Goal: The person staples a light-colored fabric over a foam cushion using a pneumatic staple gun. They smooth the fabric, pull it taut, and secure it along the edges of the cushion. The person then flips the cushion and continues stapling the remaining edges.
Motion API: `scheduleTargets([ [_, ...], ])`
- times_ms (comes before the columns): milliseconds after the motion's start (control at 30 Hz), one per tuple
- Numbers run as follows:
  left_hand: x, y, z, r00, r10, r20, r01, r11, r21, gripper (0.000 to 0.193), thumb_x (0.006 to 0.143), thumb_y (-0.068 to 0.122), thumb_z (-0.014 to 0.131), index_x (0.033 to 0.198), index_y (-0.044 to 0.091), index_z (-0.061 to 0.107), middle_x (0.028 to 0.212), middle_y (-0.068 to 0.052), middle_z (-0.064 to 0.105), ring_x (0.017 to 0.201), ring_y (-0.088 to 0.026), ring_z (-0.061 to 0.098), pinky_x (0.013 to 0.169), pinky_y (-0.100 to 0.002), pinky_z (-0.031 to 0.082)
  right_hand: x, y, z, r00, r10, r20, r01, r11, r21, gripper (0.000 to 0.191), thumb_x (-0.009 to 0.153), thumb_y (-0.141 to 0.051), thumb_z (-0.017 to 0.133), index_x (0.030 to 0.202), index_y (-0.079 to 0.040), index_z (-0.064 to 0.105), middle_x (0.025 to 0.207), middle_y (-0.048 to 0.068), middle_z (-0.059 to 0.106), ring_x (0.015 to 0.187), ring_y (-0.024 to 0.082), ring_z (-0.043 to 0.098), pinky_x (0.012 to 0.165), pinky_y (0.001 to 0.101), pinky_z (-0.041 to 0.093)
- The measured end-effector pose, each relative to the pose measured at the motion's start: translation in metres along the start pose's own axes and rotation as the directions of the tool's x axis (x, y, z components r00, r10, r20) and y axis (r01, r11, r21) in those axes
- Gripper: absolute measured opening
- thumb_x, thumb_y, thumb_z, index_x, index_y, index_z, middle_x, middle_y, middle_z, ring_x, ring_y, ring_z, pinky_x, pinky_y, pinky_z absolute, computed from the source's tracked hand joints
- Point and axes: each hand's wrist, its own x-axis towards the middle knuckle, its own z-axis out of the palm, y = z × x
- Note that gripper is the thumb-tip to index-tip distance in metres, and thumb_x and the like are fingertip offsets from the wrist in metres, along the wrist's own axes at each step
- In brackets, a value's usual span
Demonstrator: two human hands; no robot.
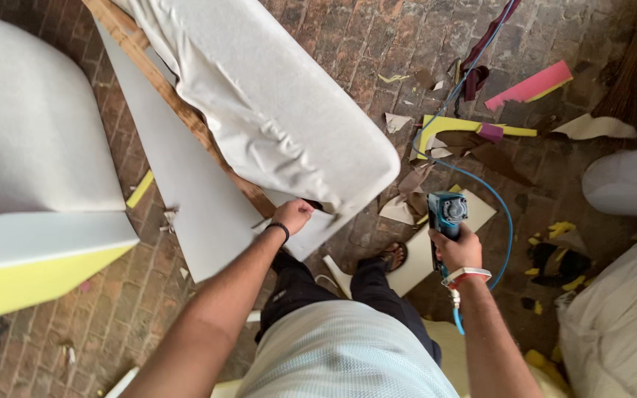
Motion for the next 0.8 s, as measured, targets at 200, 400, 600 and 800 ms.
scheduleTargets([
  [200, 0.001, 0.091, 0.040, 0.998, 0.030, -0.048, -0.019, 0.976, 0.218, 0.030, 0.082, 0.024, 0.073, 0.112, 0.017, 0.073, 0.114, -0.011, 0.073, 0.110, -0.031, 0.066, 0.095, -0.044, 0.053, 0.026, -0.006, -0.065, 0.998, -0.003, 0.064, 0.010, 0.995, -0.103, 0.027, 0.084, -0.021, 0.081, 0.093, 0.001, 0.067, 0.072, 0.007, 0.069, 0.060, 0.015, 0.063, 0.059, 0.0333, 0.053],
  [400, 0.029, 0.130, 0.078, 0.991, 0.105, 0.083, -0.127, 0.938, 0.324, 0.038, 0.084, 0.028, 0.074, 0.120, 0.019, 0.071, 0.124, -0.011, 0.073, 0.119, -0.029, 0.066, 0.102, -0.041, 0.053, 0.045, -0.006, -0.101, 0.994, 0.014, 0.104, -0.010, 0.999, -0.042, 0.024, 0.084, -0.019, 0.079, 0.094, 0.000, 0.067, 0.074, 0.006, 0.068, 0.060, 0.015, 0.062, 0.058, 0.0347, 0.054],
  [600, 0.059, 0.155, 0.111, 0.871, -0.040, 0.489, -0.030, 0.990, 0.135, 0.061, 0.086, 0.023, 0.071, 0.144, 0.017, 0.053, 0.146, -0.011, 0.057, 0.131, -0.027, 0.059, 0.106, -0.038, 0.053, 0.086, -0.023, -0.122, 0.986, 0.034, 0.160, -0.013, 0.992, -0.129, 0.024, 0.086, -0.020, 0.079, 0.094, 0.000, 0.068, 0.072, 0.008, 0.067, 0.059, 0.015, 0.061, 0.058, 0.0342, 0.053],
  [800, 0.093, 0.173, 0.122, 0.914, 0.066, 0.400, -0.089, 0.995, 0.039, 0.071, 0.093, 0.030, 0.067, 0.155, 0.008, 0.042, 0.151, -0.018, 0.053, 0.138, -0.031, 0.052, 0.115, -0.042, 0.042, 0.162, -0.069, -0.133, 0.974, -0.014, 0.226, 0.065, 0.973, -0.220, 0.026, 0.087, -0.023, 0.080, 0.096, -0.001, 0.069, 0.072, 0.007, 0.067, 0.058, 0.015, 0.058, 0.056, 0.0351, 0.050],
])
